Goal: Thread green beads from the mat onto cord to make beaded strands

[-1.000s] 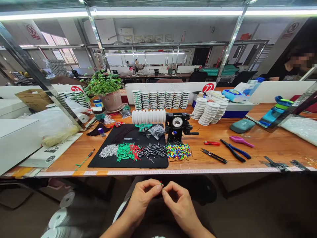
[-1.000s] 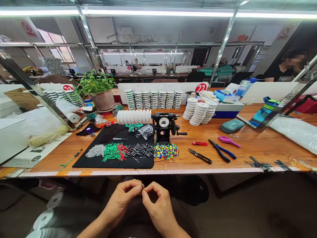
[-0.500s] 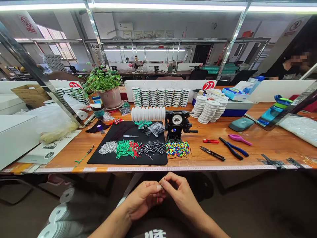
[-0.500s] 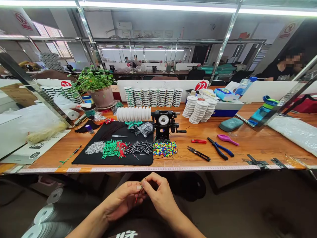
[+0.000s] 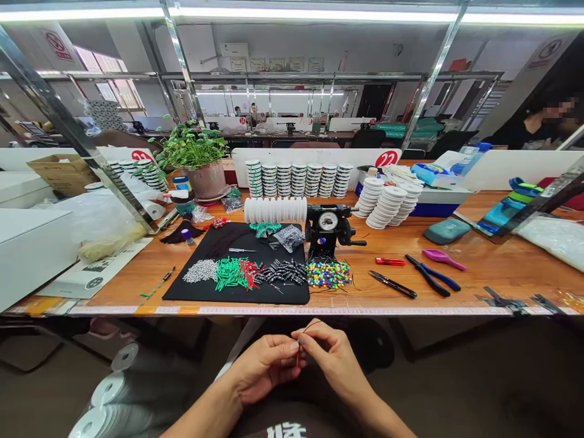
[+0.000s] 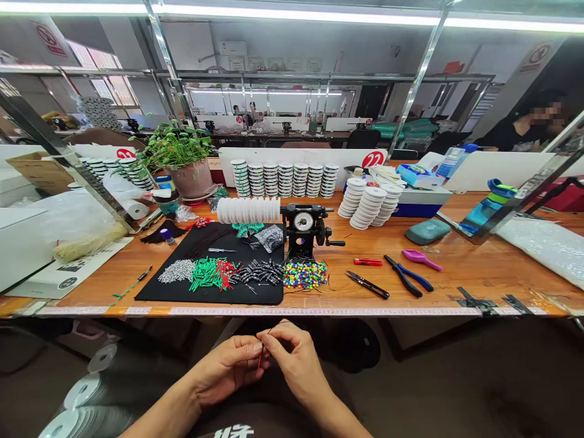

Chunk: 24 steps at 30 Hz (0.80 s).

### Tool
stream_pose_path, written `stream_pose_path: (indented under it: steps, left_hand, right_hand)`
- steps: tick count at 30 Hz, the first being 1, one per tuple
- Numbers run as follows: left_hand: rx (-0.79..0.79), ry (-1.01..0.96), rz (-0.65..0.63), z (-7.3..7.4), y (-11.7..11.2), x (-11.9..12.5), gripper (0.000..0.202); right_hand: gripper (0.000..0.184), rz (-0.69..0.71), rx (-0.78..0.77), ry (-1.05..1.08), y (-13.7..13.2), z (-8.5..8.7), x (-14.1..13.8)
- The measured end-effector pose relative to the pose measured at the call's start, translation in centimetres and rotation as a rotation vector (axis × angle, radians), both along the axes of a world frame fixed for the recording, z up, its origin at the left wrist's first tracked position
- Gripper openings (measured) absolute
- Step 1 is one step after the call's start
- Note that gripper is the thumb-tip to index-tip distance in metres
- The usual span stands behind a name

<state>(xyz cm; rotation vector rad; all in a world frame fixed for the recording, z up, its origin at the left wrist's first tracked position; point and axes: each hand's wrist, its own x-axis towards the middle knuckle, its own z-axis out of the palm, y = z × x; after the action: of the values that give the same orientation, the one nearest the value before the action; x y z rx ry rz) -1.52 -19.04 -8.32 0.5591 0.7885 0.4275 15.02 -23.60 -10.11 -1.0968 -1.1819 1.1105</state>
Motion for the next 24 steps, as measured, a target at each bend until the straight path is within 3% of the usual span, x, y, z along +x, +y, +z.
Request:
stream_pose_path:
  steps: [5, 11, 16, 21, 24]
  left_hand:
    - [0.036, 0.004, 0.002, 0.0, 0.0, 0.0, 0.036]
    - [0.342, 0.119, -0.062, 0.6, 0.0, -0.2, 0.04]
    - [0.432, 0.186, -0.04, 0.6, 0.2, -0.6, 0.046]
    - [0.478, 0.182, 0.004, 0.7, 0.1, -0.9, 0.052]
    - [0.503, 0.163, 0.083, 0.7, 0.2, -1.6, 0.047]
  right_hand:
    - [0.028, -0.035, 0.08, -0.113, -0.3, 0.3, 0.0]
    - [0.029, 0.017, 0.028, -0.133, -0.2, 0.7, 0.2]
    - [0.029, -0.051, 0.12, -0.156, -0.2, 0.5, -0.7]
    - [0.029, 0.031, 0.264, -0.41, 0.4, 1.3, -1.1]
    - [0.013, 0.079, 0.322, -0.555, 2.4, 2.5, -0.4]
